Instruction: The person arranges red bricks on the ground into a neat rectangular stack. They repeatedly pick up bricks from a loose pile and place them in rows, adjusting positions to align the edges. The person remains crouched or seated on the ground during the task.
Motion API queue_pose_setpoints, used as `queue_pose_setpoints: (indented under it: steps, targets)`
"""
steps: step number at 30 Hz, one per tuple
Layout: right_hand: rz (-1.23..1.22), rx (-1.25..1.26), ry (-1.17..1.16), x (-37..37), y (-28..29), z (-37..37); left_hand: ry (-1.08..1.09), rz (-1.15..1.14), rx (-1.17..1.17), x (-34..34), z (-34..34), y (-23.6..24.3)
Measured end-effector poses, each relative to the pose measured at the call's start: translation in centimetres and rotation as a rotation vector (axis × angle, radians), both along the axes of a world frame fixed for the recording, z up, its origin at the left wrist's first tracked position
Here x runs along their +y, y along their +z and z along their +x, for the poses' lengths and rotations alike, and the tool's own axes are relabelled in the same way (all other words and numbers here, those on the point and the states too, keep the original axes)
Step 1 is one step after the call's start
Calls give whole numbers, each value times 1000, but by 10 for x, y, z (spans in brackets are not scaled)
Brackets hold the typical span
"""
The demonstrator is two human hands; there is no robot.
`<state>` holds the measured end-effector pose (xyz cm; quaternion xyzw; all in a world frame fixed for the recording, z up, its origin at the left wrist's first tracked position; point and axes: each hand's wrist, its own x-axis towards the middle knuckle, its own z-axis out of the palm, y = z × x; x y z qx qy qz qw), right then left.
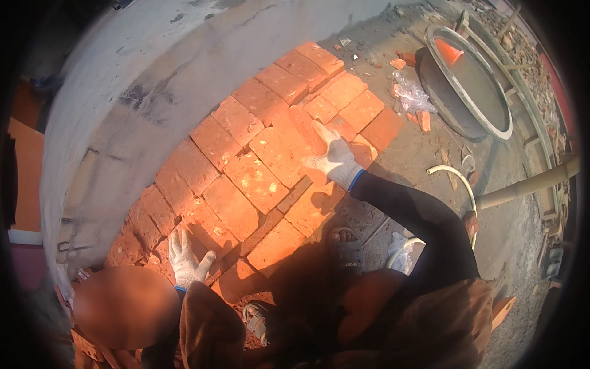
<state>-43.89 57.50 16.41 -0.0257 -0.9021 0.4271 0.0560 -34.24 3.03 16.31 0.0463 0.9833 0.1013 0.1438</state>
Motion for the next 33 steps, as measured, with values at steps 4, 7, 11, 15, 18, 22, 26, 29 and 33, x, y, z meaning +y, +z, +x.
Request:
queue_pose_setpoints:
  steps: [4,7,11,15,18,22,26,29,33]
  targets:
    - [377,-110,-202,102,-14,-52,-57,-215,-241,-49,32,-42]
    - [516,-114,-185,128,-35,-88,-100,-235,-157,-64,40,-67]
    - [581,-139,-25,118,-73,-120,-96,-275,-132,-61,34,-78]
    - [630,-62,-118,109,-98,-120,-102,-248,-90,-58,33,-73]
    - [635,19,-114,113,-104,-116,-86,-210,-101,-59,35,-73]
    - [591,139,-271,109,-115,-103,-100,-253,-77,-58,35,-74]
    - [104,138,-630,75,-147,-77,-95,-214,-5,-57,38,-79]
    - [83,352,-540,66,-161,-66,-83,-210,39,-55,40,-81]
    - [538,361,-309,81,-149,-73,-111,-239,15,-50,35,-76]
